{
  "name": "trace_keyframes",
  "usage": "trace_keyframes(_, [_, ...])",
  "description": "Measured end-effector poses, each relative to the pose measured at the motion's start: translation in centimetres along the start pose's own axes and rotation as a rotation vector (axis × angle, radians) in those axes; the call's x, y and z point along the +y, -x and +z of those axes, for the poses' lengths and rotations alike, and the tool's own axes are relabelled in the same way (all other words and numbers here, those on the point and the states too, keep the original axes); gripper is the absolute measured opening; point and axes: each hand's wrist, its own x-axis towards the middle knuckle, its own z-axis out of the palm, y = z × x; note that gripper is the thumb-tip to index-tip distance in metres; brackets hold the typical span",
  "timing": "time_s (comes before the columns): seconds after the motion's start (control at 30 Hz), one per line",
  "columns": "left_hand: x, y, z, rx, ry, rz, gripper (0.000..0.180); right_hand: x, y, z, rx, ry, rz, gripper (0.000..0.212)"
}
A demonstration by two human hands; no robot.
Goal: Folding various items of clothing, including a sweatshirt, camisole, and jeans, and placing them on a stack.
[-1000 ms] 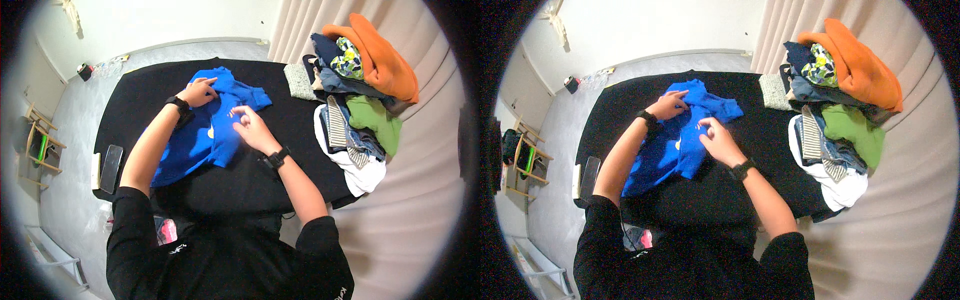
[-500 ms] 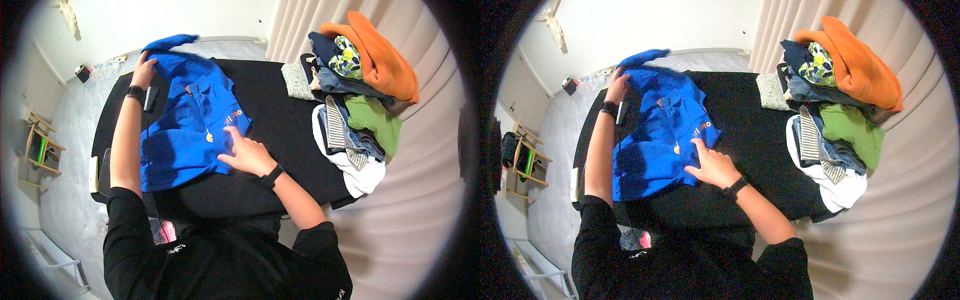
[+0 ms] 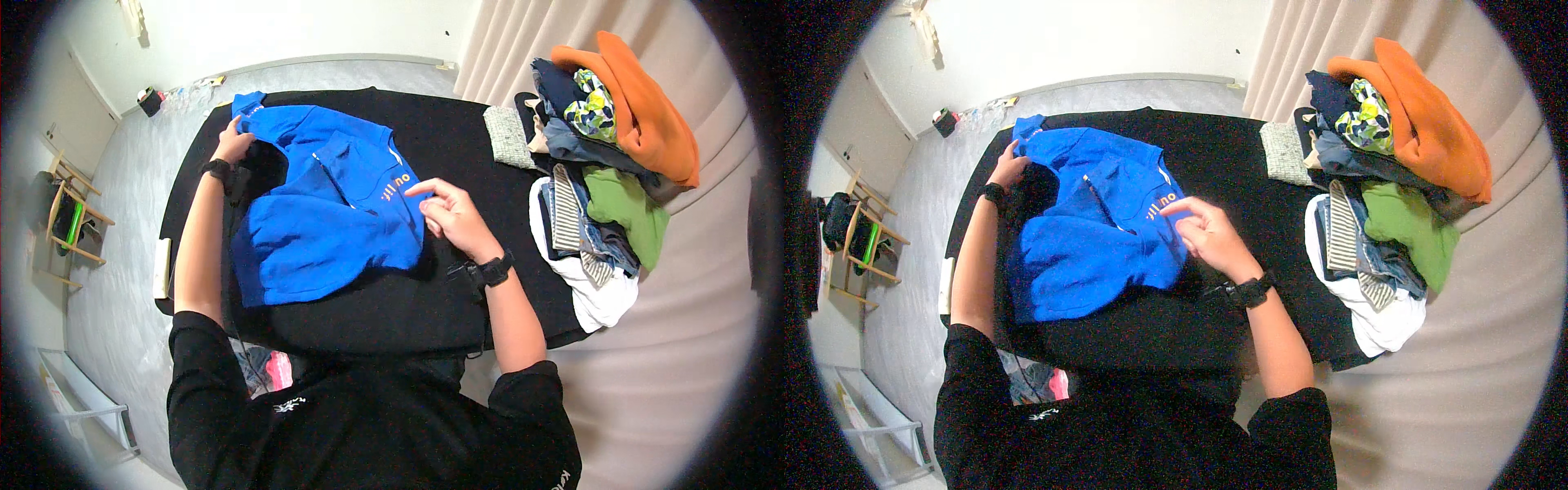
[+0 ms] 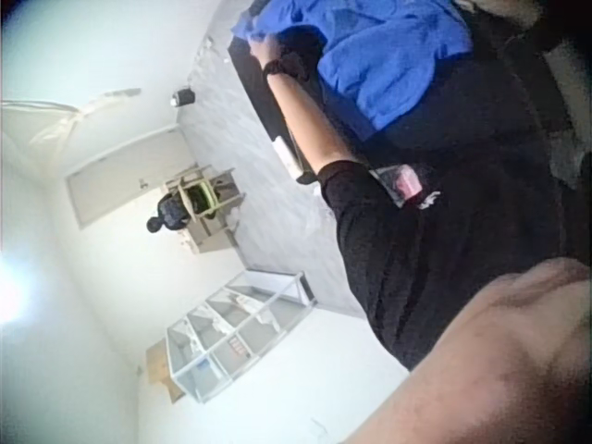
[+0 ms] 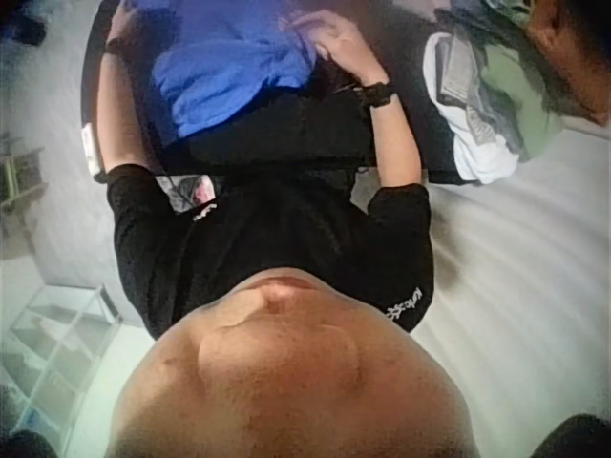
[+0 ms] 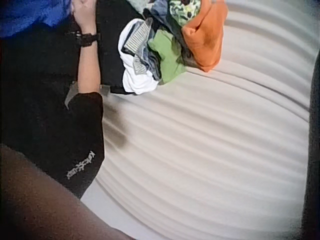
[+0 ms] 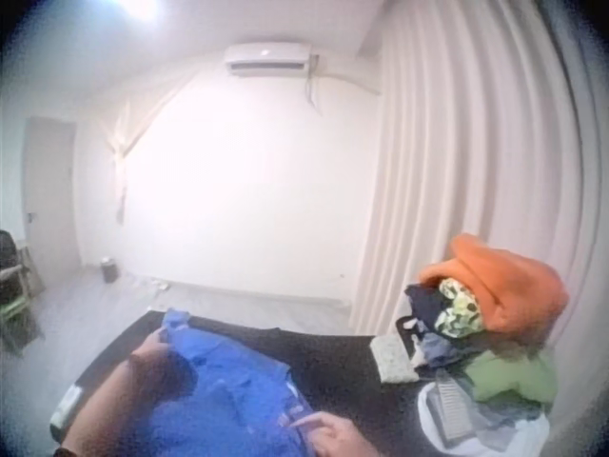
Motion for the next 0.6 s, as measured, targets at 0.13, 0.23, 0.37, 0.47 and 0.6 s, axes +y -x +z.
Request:
trace_keyframes(0.13, [2.9, 2.5, 1.5, 0.107, -0.375, 0.353, 0.061, -0.2, -3.4, 0.4, 0.072, 0.261, -0.226, 0.025])
trace_keyframes(0.23, [7.0, 5.0, 3.0, -0.356, -0.111, 0.298, 0.057, 1.5, -7.1, 2.1, 0.206, 0.636, -0.300, 0.050])
trace_keyframes(0.37, [9.3, 7.1, 2.8, -0.491, -0.244, 0.342, 0.052, 3.8, -9.7, 3.1, 0.291, 0.856, -0.095, 0.052])
trace_keyframes(0.47, [8.4, 7.4, 2.0, -0.507, -0.069, 0.357, 0.037, 3.8, -9.7, 2.3, 0.245, 0.577, -0.069, 0.030])
trace_keyframes(0.6, [6.4, 7.4, 1.6, -0.493, 0.085, 0.392, 0.032, 2.8, -8.2, 0.0, 0.358, 0.163, -0.210, 0.015])
